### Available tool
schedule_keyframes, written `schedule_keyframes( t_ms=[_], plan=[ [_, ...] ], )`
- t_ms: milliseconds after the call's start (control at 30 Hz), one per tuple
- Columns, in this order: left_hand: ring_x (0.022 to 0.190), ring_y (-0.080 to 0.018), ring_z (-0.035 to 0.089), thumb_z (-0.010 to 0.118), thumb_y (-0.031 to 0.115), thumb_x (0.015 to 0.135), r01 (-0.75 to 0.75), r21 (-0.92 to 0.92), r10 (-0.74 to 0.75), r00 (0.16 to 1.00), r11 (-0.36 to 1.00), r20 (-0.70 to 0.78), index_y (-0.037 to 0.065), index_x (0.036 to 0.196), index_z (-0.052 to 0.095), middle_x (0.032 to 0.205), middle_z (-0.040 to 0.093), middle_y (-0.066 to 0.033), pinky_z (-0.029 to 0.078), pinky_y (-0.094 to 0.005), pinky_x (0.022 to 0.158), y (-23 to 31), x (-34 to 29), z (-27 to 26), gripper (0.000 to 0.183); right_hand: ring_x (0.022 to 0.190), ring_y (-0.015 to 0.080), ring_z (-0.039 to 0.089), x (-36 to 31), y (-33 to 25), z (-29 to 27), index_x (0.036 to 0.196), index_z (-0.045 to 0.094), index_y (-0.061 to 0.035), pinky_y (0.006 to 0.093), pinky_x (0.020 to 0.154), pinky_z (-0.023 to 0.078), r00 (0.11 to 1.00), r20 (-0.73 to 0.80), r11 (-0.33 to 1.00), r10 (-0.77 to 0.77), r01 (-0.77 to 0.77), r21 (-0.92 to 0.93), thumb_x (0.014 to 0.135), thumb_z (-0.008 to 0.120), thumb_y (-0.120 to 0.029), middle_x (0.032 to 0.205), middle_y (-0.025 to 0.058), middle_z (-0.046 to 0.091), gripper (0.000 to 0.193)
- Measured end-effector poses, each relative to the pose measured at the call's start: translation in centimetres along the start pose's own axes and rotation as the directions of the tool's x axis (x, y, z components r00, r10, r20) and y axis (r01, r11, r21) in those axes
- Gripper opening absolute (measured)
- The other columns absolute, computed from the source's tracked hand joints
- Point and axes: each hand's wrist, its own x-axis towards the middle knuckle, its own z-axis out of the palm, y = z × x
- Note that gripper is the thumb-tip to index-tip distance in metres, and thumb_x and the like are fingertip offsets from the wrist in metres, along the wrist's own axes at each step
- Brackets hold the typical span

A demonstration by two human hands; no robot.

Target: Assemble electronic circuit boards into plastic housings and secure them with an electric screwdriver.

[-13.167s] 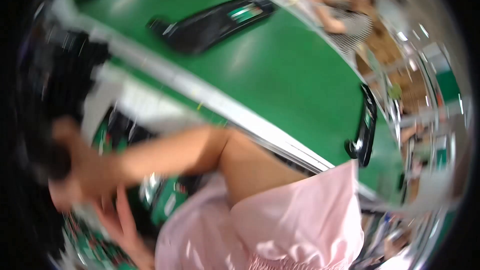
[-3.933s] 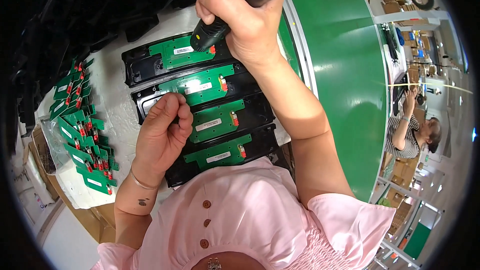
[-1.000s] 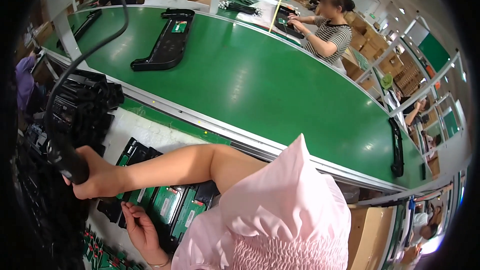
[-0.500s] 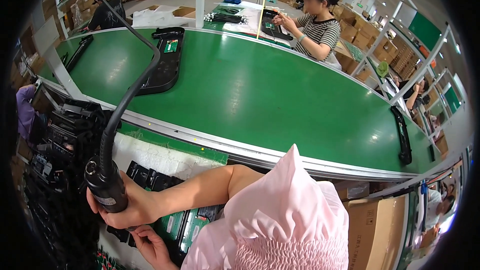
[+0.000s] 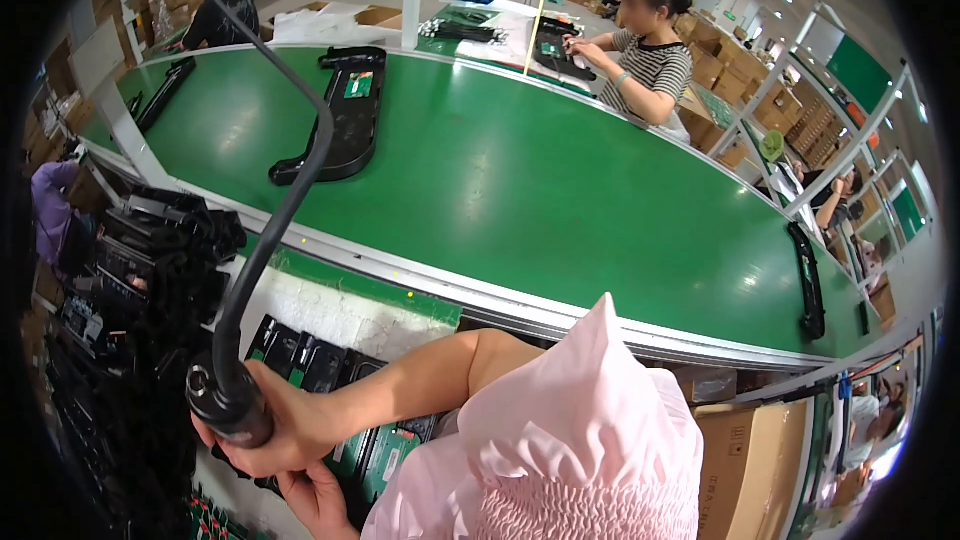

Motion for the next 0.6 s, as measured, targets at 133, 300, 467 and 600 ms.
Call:
schedule_keyframes(
  t_ms=[133,300,467,600],
  plan=[
    [0.082,-0.016,0.049,0.053,0.014,0.092,0.083,-0.146,-0.071,0.994,0.986,0.081,0.0,0.103,0.053,0.096,0.053,-0.0063,0.043,-0.0283,0.071,1.2,0.1,0.3,0.017,0.06,0.0074,0.051,0.8,-0.3,-0.1,0.082,0.051,-0.0008,0.0218,0.053,0.041,0.998,-0.037,0.989,0.053,-0.048,0.138,0.067,0.06,-0.003,0.072,0.0032,0.053,0.018],
    [0.082,-0.0157,0.049,0.053,0.012,0.092,0.127,-0.203,-0.106,0.988,0.971,0.112,-0.001,0.104,0.052,0.099,0.053,-0.0082,0.044,-0.0279,0.071,1.0,0.1,0.4,0.018,0.06,0.008,0.051,0.7,-1.1,-0.4,0.083,0.051,-0.0011,0.022,0.053,0.042,0.999,-0.047,0.998,-0.01,0.013,0.069,0.067,0.062,-0.004,0.075,0.004,0.053,0.02],
    [0.082,-0.0164,0.052,0.046,0.008,0.093,0.031,-0.042,-0.026,0.992,0.999,0.121,-0.004,0.106,0.051,0.097,0.056,-0.01,0.046,-0.0309,0.071,1.0,0.6,-0.4,0.018,0.059,0.0082,0.051,0.1,-0.3,-0.3,0.081,0.052,-0.0017,0.0225,0.051,0.041,0.996,0.023,0.995,-0.09,0.091,-0.039,0.065,0.06,-0.004,0.072,0.0031,0.053,0.018],
    [0.088,-0.0172,0.054,0.044,0.009,0.094,0.178,-0.217,-0.128,0.966,0.96,0.225,-0.004,0.107,0.05,0.102,0.056,-0.0102,0.047,-0.0318,0.076,1.2,0.4,-0.5,0.02,0.057,0.0084,0.051,-0.5,0.5,0.1,0.08,0.052,-0.002,0.022,0.05,0.041,0.998,-0.004,0.998,-0.058,0.057,-0.026,0.064,0.061,-0.005,0.071,0.0024,0.053,0.018]
  ],
)
